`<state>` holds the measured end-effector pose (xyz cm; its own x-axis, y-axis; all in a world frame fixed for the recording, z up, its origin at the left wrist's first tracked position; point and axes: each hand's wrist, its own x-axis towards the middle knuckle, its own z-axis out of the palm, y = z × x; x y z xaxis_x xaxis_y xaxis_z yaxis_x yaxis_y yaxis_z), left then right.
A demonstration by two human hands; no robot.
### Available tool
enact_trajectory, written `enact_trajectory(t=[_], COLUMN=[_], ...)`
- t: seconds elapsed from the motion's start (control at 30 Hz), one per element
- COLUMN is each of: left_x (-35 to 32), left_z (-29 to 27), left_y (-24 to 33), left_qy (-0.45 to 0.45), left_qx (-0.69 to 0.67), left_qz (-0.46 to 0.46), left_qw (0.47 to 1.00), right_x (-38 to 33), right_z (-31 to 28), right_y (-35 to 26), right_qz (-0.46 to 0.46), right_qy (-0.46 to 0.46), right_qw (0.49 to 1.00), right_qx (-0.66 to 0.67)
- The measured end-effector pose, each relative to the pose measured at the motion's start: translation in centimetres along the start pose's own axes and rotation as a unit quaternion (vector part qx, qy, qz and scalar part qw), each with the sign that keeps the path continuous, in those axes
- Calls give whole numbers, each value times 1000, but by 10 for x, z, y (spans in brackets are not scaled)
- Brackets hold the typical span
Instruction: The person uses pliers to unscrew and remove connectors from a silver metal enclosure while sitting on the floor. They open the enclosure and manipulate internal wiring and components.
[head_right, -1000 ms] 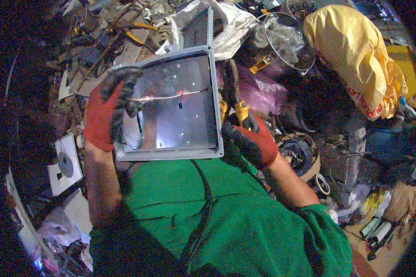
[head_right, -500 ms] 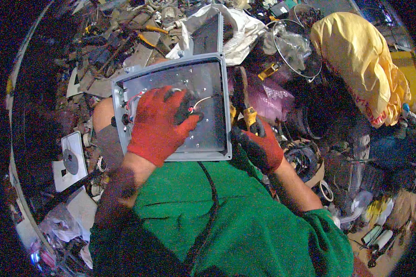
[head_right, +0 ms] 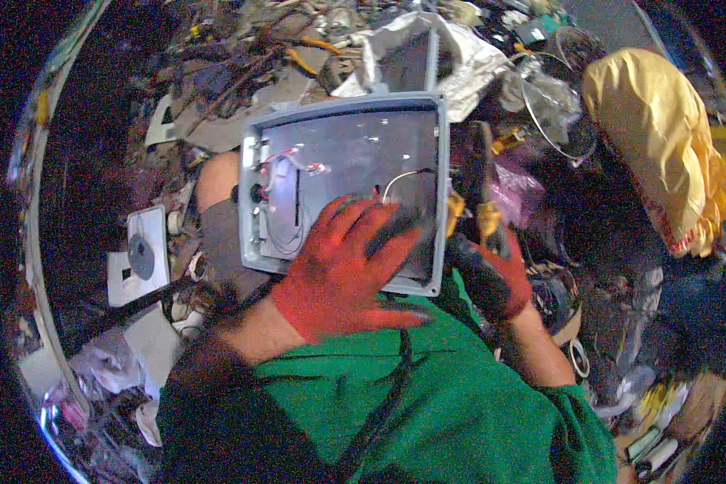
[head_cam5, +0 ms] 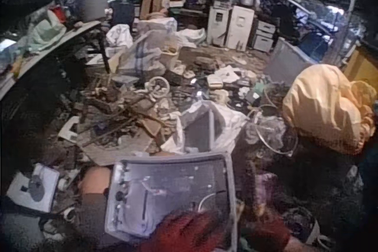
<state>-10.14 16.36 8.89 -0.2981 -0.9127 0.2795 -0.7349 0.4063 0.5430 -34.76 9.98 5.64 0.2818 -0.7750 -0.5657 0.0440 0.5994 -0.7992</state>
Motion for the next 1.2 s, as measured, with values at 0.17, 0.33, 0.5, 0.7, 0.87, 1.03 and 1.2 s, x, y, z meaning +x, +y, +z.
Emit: enact_trajectory(t=[0.17, 0.33, 0.5, 0.7, 0.87, 1.03, 1.2], left_x=[5, -3, -39, -107, -111, -86, -62], left_z=[-10, -31, -61, -67, -59, -42, -34], left_y=[24, 24, 11, 25, 31, 25, 19], left_qy=[5, 117, 267, 280, 294, 315, 295], left_qx=[32, 30, -2, -41, -70, -107, -109], left_qz=[-82, -22, -14, -56, -84, -126, -106], left_qw=[996, 993, 964, 957, 950, 935, 943], right_x=[-17, -19, -40, -31, -32, -34, -30], right_z=[12, 29, 63, 67, 80, 88, 92], right_y=[-25, -62, -101, -122, -120, -116, -113], right_qz=[-56, -122, -265, -442, -466, -476, -455], right_qy=[-30, -122, -146, -159, -227, -180, -187], right_qw=[998, 979, 936, 814, 750, 710, 716], right_qx=[-5, -111, -181, -341, -411, -487, -495])
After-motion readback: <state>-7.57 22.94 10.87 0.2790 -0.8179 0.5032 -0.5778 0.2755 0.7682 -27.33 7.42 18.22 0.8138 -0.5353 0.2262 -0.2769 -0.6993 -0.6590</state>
